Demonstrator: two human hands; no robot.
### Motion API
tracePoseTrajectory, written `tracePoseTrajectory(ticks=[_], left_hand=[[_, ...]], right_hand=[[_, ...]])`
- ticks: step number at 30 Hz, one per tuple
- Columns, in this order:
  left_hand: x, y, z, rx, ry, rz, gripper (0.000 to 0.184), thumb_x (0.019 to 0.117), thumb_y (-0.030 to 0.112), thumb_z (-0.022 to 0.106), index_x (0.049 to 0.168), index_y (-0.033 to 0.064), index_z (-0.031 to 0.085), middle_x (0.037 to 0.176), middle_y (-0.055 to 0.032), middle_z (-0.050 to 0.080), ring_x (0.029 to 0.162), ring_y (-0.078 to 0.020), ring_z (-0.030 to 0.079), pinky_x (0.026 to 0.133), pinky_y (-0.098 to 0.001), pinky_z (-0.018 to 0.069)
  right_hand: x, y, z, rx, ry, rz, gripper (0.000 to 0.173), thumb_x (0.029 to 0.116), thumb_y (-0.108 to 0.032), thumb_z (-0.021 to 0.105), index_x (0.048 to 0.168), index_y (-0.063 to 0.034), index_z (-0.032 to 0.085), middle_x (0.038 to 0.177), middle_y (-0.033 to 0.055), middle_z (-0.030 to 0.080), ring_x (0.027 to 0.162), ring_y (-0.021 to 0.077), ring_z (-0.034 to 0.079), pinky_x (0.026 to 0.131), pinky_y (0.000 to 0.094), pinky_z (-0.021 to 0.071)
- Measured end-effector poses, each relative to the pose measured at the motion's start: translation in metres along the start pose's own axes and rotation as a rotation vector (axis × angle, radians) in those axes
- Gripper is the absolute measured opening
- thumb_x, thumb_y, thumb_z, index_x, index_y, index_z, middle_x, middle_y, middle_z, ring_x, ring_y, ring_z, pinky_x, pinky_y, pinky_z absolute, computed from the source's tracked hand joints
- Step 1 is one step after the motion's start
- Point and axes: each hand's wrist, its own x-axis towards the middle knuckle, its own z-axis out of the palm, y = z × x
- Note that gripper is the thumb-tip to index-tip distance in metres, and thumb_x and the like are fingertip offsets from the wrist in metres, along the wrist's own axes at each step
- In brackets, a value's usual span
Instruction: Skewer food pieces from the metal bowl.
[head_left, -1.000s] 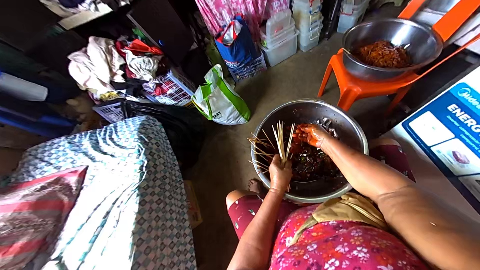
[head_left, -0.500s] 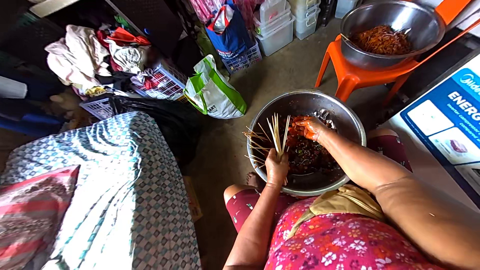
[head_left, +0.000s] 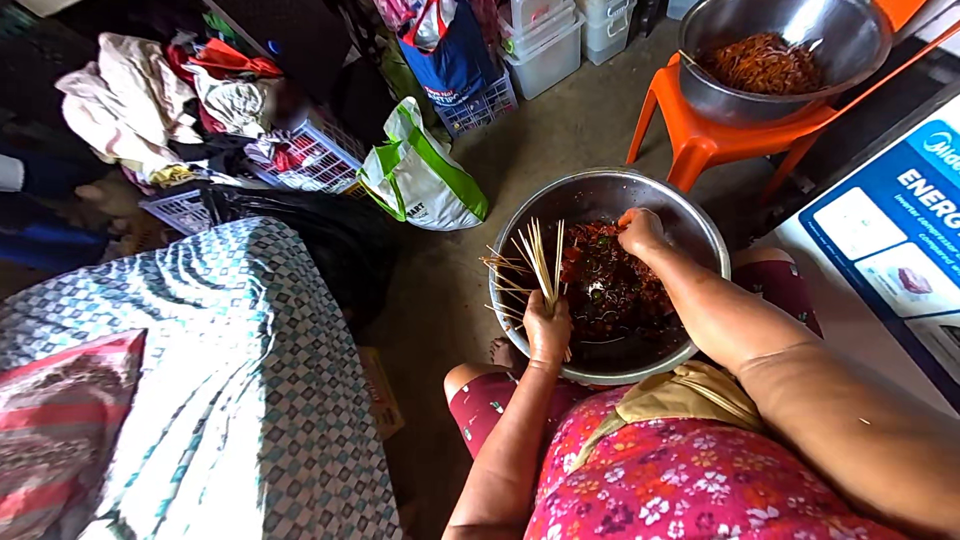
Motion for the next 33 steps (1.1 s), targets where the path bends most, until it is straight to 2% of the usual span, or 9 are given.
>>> tracePoseTrajectory(ticks=[4, 8, 12, 16, 18, 19, 22, 28, 33], left_hand=[[0.001, -0.003, 0.0, -0.016, -0.002, 0.002, 0.016, 0.1, 0.006, 0.059, 0.113, -0.0032, 0.057, 0.069, -0.0062, 0.061, 0.053, -0.0141, 0.063, 0.053, -0.0305, 0.0575], [0.001, -0.002, 0.0, -0.01, -0.012, -0.004, 0.018, 0.0997, 0.006, 0.059, 0.115, -0.0029, 0.057, 0.07, -0.0054, 0.062, 0.054, -0.0133, 0.063, 0.053, -0.0301, 0.0572], [0.001, -0.002, 0.0, -0.001, -0.023, 0.002, 0.016, 0.0996, 0.007, 0.059, 0.113, -0.0023, 0.057, 0.069, -0.005, 0.062, 0.053, -0.0132, 0.062, 0.052, -0.0297, 0.0567], [0.0, -0.003, -0.001, 0.009, -0.031, -0.002, 0.018, 0.0998, 0.007, 0.06, 0.114, -0.0027, 0.057, 0.069, -0.0058, 0.062, 0.053, -0.0139, 0.062, 0.052, -0.0308, 0.057], [0.0, -0.002, -0.001, 0.009, -0.044, 0.002, 0.017, 0.0997, 0.007, 0.06, 0.114, -0.0025, 0.057, 0.069, -0.0059, 0.062, 0.053, -0.014, 0.062, 0.053, -0.031, 0.057], [0.001, -0.002, -0.001, 0.006, -0.054, 0.003, 0.017, 0.0996, 0.007, 0.06, 0.113, -0.0023, 0.057, 0.07, -0.0059, 0.062, 0.053, -0.0139, 0.062, 0.053, -0.031, 0.0572], [0.001, -0.002, -0.001, 0.012, -0.092, 0.008, 0.017, 0.0987, 0.008, 0.061, 0.113, -0.0021, 0.058, 0.07, -0.0058, 0.062, 0.053, -0.0139, 0.063, 0.053, -0.0312, 0.0574], [0.001, -0.002, -0.001, 0.044, -0.13, 0.001, 0.019, 0.0977, 0.007, 0.061, 0.114, -0.0028, 0.058, 0.071, -0.0064, 0.062, 0.054, -0.0152, 0.062, 0.054, -0.0323, 0.0573], [0.002, -0.004, -0.001, 0.051, -0.127, 0.009, 0.019, 0.0978, 0.008, 0.061, 0.114, -0.0028, 0.058, 0.07, -0.0066, 0.062, 0.053, -0.0156, 0.062, 0.054, -0.0333, 0.0578]], right_hand=[[0.006, 0.007, 0.024, -0.178, -0.042, -0.126, 0.034, 0.081, -0.003, 0.075, 0.115, 0.0008, 0.071, 0.125, 0.027, 0.065, 0.126, 0.0474, 0.056, 0.102, 0.069, 0.0438], [0.0, 0.0, 0.023, -0.309, -0.173, -0.022, 0.045, 0.0908, -0.02, 0.073, 0.129, 0.0021, 0.062, 0.13, 0.0278, 0.063, 0.125, 0.0466, 0.059, 0.099, 0.0683, 0.0471], [0.001, -0.002, 0.022, -0.278, -0.173, 0.035, 0.034, 0.0903, -0.017, 0.071, 0.118, 0.0029, 0.067, 0.125, 0.0283, 0.065, 0.12, 0.0469, 0.061, 0.095, 0.0697, 0.0481], [0.019, 0.013, 0.026, 0.16, -0.077, 0.052, 0.032, 0.0902, -0.015, 0.072, 0.115, 0.0041, 0.069, 0.116, 0.0287, 0.067, 0.11, 0.0434, 0.064, 0.093, 0.0653, 0.0501], [0.014, 0.006, 0.021, 0.563, -0.135, 0.113, 0.025, 0.0958, -0.006, 0.061, 0.119, 0.0039, 0.062, 0.101, 0.0163, 0.064, 0.082, 0.0221, 0.063, 0.074, 0.0402, 0.0547], [0.01, 0.002, 0.017, 0.775, -0.201, 0.16, 0.026, 0.0991, -0.005, 0.053, 0.123, 0.0024, 0.056, 0.097, 0.013, 0.063, 0.074, 0.0183, 0.064, 0.069, 0.035, 0.0572], [0.0, -0.01, 0.011, 1.179, -0.329, 0.252, 0.025, 0.1039, -0.005, 0.036, 0.127, -0.0017, 0.045, 0.1, 0.0157, 0.06, 0.077, 0.0263, 0.067, 0.073, 0.0437, 0.0608], [-0.006, -0.01, 0.012, 1.26, -0.455, 0.157, 0.025, 0.107, -0.01, 0.036, 0.118, 0.0009, 0.055, 0.096, 0.0118, 0.064, 0.081, 0.0225, 0.067, 0.078, 0.0396, 0.0591], [-0.007, -0.011, 0.017, 1.235, -0.394, 0.135, 0.023, 0.1, 0.007, 0.05, 0.123, 0.0021, 0.051, 0.095, 0.0114, 0.064, 0.079, 0.0211, 0.069, 0.078, 0.0378, 0.0613]])
